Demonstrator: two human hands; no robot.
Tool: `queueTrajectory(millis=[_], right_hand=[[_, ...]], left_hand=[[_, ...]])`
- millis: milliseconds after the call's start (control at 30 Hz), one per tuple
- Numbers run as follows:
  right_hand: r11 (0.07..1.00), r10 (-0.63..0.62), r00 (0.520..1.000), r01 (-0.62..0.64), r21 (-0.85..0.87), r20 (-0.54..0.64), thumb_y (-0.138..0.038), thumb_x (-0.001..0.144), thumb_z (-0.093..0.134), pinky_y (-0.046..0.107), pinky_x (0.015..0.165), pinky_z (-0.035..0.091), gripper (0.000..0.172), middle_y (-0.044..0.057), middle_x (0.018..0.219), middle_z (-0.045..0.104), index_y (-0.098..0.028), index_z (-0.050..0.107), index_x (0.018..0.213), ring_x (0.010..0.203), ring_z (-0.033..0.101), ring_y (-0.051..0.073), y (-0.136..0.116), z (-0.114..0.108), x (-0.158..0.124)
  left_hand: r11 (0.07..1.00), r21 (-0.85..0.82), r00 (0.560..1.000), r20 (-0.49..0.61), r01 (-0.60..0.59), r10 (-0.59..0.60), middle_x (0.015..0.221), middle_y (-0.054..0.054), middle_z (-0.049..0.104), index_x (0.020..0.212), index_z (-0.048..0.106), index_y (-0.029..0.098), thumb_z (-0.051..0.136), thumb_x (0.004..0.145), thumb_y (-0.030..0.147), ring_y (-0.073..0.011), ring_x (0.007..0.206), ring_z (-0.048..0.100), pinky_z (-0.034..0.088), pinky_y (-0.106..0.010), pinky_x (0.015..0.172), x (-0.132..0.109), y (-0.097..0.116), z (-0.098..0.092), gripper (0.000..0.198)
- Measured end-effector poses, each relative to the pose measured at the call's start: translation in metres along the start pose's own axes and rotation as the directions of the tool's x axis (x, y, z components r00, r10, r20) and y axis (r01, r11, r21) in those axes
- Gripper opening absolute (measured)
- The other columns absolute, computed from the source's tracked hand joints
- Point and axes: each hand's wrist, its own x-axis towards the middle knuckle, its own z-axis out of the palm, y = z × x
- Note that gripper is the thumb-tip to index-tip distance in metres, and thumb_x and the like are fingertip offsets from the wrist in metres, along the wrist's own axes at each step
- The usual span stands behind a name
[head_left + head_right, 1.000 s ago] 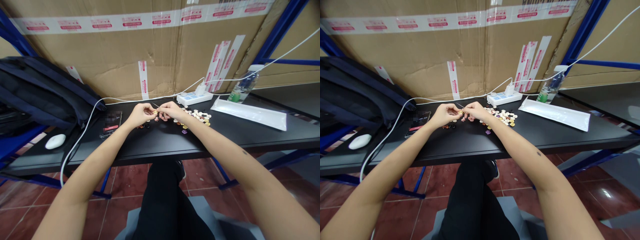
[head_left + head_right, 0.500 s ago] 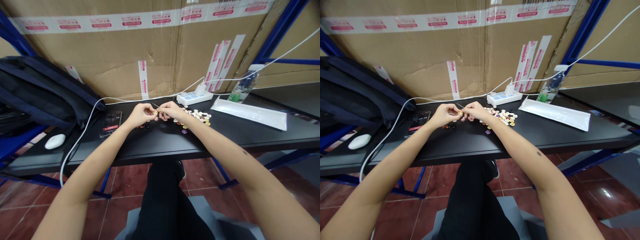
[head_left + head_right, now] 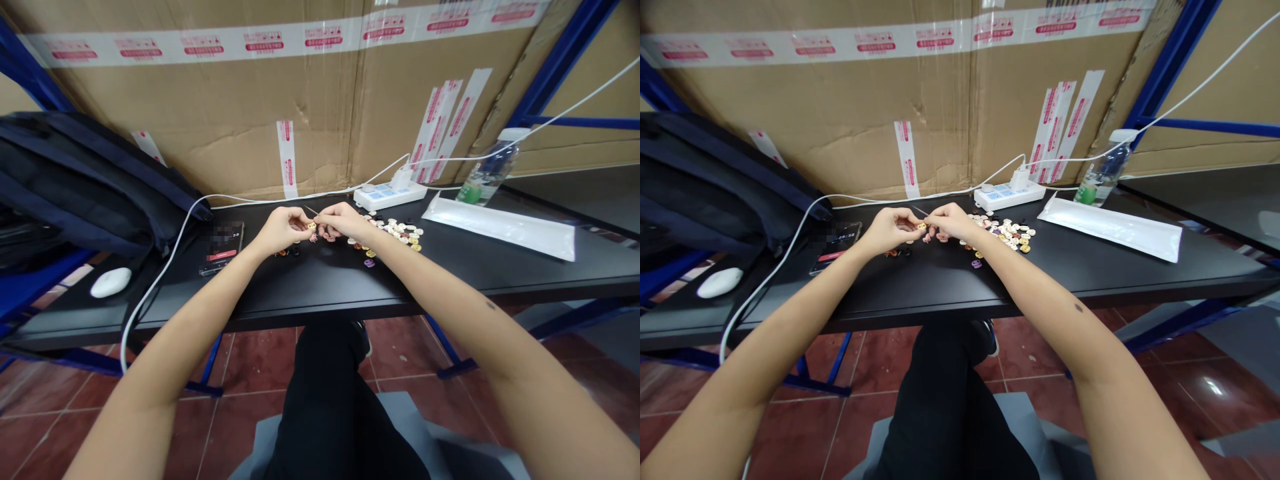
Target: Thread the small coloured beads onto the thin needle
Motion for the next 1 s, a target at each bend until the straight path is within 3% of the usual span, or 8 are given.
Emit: queueTrajectory(millis=[567, 1000], right_hand=[[1.0, 0.009, 1.0, -0.009, 0.004, 0.004, -0.016, 0.089, 0.065, 0.02, 0.04, 0.039, 0.028, 0.005, 0.059, 0.069, -0.014, 0.065, 0.062, 0.037, 0.047, 0.006, -0.0014, 0.0, -0.0008], [1.0, 0.006, 1.0, -0.006, 0.013, 0.008, -0.011, 0.09, 0.058, 0.018, 0.039, 0.038, 0.03, 0.001, 0.054, 0.066, -0.013, 0.067, 0.062, 0.036, 0.045, 0.005, -0.0024, 0.0004, -0.0005]], left_hand=[[1.0, 0.002, 1.0, 0.012, -0.013, 0.013, 0.076, -0.009, 0.078, 0.078, 0.068, 0.014, 0.08, 0.072, 0.024, -0.0186, 0.069, 0.076, 0.06, -0.026, 0.063, 0.0003, -0.0008, -0.0008, 0.017], [1.0, -0.007, 1.0, 0.014, 0.004, -0.004, 0.077, -0.01, 0.078, 0.079, 0.068, 0.013, 0.079, 0.072, 0.023, -0.0194, 0.069, 0.076, 0.062, -0.029, 0.068, 0.0007, 0.0001, -0.0002, 0.016]])
